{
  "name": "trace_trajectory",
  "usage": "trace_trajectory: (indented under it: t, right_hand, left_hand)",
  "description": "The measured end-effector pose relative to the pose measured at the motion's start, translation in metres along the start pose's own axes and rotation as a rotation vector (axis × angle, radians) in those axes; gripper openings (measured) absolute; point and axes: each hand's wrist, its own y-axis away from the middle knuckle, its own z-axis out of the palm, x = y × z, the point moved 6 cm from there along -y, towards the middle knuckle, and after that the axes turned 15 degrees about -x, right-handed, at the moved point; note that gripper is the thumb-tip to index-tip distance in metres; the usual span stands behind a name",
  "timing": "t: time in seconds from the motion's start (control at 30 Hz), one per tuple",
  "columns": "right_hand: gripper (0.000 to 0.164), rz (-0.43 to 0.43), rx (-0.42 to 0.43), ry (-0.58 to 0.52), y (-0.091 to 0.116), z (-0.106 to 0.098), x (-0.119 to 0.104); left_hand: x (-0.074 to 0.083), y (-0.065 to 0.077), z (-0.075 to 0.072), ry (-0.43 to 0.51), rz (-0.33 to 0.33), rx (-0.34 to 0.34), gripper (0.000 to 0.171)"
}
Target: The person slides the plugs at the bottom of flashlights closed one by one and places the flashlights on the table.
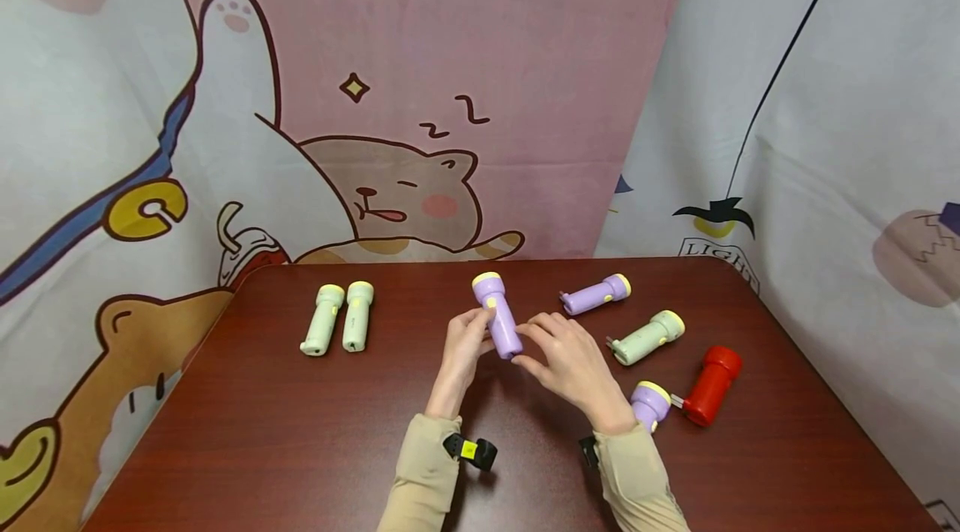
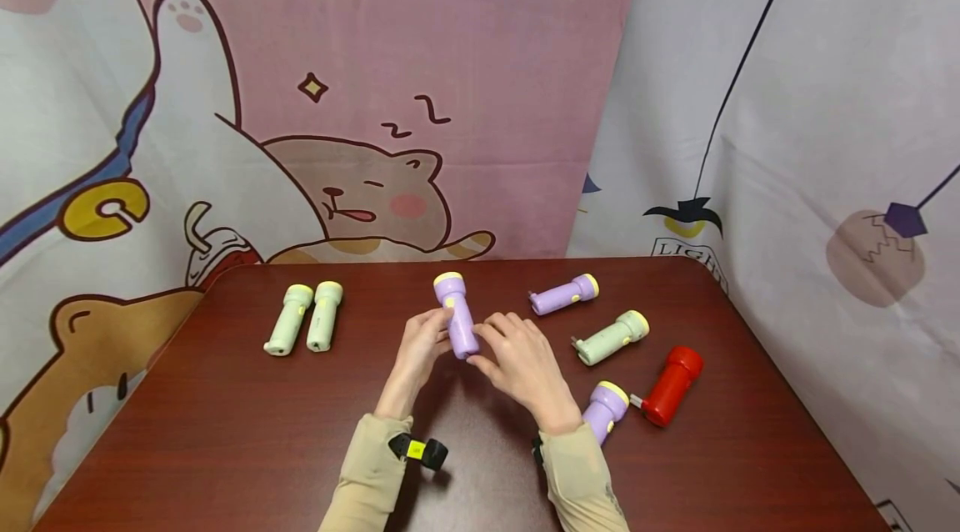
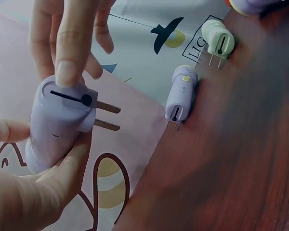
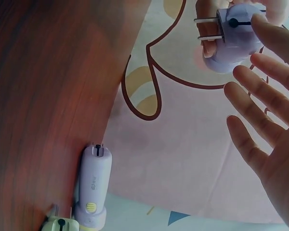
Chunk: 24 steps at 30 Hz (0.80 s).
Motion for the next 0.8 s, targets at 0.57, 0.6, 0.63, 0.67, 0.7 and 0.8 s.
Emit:
trace_trajectory:
  t: [0.57,0.6,0.63,0.67,0.7,0.8]
  right_hand:
    - [0.043,-0.014,-0.013,0.007,-0.0002,0.0026,-0.003]
    - [0.042,-0.015,-0.014,0.009,-0.0003,0.0026,-0.0031]
    - [0.042,-0.015,-0.014,0.008,-0.0005,0.0024,-0.0032]
    - [0.041,-0.015,-0.014,0.007,-0.0008,0.0022,-0.0035]
    - [0.041,-0.015,-0.014,0.006,-0.001,0.0021,-0.0036]
    - [0.039,-0.017,-0.007,0.006,-0.0012,0.0027,-0.0036]
  left_hand:
    - [0.0017,-0.0002,0.0026,0.084,0.03,-0.044,0.041]
    - [0.0018,-0.0004,0.0026,0.093,0.035,-0.045,0.04]
    - [0.0018,-0.0005,0.0026,0.1,0.041,-0.046,0.039]
    - [0.002,-0.0007,0.0026,0.109,0.046,-0.047,0.039]
    - [0.0023,-0.0004,0.0026,0.115,0.05,-0.046,0.038]
    - [0.0026,0.0,0.0028,0.133,0.055,-0.044,0.038]
